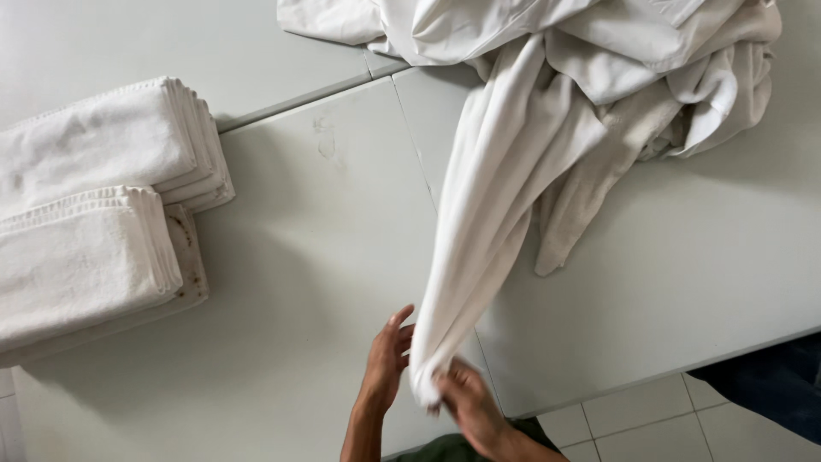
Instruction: The person folds several white towels by hand on a white table, stacking the finished ones to the left.
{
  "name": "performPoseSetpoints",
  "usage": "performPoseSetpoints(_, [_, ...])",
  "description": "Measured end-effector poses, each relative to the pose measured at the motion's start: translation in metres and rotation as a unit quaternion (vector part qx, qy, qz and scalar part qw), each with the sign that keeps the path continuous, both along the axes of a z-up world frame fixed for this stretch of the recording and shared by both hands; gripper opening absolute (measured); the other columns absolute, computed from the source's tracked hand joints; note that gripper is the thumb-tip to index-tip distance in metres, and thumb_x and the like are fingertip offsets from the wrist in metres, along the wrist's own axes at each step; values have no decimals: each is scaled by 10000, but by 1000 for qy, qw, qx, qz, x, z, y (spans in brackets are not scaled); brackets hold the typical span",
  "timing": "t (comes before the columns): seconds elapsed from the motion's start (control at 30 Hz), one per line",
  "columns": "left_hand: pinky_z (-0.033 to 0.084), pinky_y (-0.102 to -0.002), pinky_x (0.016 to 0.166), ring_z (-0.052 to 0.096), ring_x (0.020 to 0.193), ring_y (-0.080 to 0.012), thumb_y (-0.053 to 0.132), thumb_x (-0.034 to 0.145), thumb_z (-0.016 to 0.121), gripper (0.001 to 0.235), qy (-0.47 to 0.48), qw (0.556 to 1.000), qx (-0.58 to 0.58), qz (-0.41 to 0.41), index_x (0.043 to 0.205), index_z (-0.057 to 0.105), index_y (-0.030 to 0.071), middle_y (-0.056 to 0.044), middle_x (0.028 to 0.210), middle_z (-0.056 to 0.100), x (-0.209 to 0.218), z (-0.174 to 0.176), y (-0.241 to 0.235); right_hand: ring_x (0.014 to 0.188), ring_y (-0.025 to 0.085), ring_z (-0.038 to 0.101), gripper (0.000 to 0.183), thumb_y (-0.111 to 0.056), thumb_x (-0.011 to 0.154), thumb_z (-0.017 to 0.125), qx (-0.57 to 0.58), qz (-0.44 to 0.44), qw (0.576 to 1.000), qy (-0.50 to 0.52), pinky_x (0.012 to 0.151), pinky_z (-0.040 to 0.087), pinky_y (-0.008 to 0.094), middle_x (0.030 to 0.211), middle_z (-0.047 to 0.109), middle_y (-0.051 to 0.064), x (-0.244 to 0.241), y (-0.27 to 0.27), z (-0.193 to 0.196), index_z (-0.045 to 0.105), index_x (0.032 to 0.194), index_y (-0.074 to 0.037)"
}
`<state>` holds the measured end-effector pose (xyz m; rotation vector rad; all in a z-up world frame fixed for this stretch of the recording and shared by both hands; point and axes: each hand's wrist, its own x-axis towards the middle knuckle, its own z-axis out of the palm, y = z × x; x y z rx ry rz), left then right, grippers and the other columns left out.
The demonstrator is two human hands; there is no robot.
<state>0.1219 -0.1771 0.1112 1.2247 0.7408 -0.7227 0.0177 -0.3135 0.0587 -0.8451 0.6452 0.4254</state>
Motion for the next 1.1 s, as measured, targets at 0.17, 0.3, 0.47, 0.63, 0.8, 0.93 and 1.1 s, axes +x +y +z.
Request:
performPoseSetpoints(0.17, [624, -419, 879, 759, 1058, -269, 351, 852, 696, 620, 4, 993, 15, -118, 1428, 652, 128, -110, 1283, 777, -11, -6, -8, 967, 32, 659, 397, -347, 941, 700, -10, 522, 852, 31, 892, 501, 176, 1089, 739, -55, 1, -45, 15, 716, 1254, -103])
performPoseSetpoints(0.3, [606, -369, 863, 760, 1039, -228, 306, 857, 681, 536, 61, 986, 112, -112, 1347, 693, 88, -80, 1228, 803, -39, 20, 18, 815, 228, 750, 375, -410, 934, 681, -203, 214, 946, 136, 700, 630, 364, 970, 782, 107, 29, -102, -55, 741, 1074, -68])
performPoseSetpoints(0.47, [579, -325, 888, 772, 1015, -171, 481, 791, 703, 566, 47, 958, 189, -212, 1246, 731, 145, -18, 1161, 836, -77, 21, 73, 1264, 260, 605, 592, -337, 936, 676, -391, -56, 916, 75, 1036, 470, 382, 1376, 651, 100, 111, -132, -73, 548, 1450, -72])
performPoseSetpoints(0.63, [391, -359, 678, 496, 735, -199, 358, 864, 637, 245, 103, 809, 331, -474, 826, 506, 155, -14, 791, 590, -147, -56, 140, 836, 99, 588, 117, -225, 974, 731, -250, -124, 957, -75, 761, 499, 235, 907, 685, -7, 111, -93, -91, 685, 996, -120])
performPoseSetpoints(0.8, [550, -416, 1006, 682, 1200, -248, 517, 902, 653, 600, -61, 891, 388, -225, 1383, 631, 159, -84, 1321, 714, -79, -14, 92, 745, 92, 569, 103, -234, 1014, 648, -51, 162, 976, -140, 648, 463, 259, 938, 672, -3, 36, -2, -21, 683, 1013, -137])
performPoseSetpoints(0.93, [435, -407, 1139, 545, 1430, -251, 622, 810, 605, 917, -5, 959, 205, -196, 1586, 410, 176, -106, 1568, 541, -1, 30, 39, 943, 90, 606, 207, -328, 936, 766, 22, 465, 864, -194, 913, 484, 264, 977, 642, -37, 14, 31, 66, 642, 1008, -178])
performPoseSetpoints(1.1, [529, -369, 819, 635, 1025, -226, 306, 792, 767, 551, -50, 975, 208, -53, 1269, 607, 82, -113, 1187, 662, -6, -57, 36, 1016, 94, 562, 416, -290, 764, 825, -22, 565, 801, -195, 954, 420, 243, 1063, 602, -41, 27, 1, 100, 586, 1087, -180])
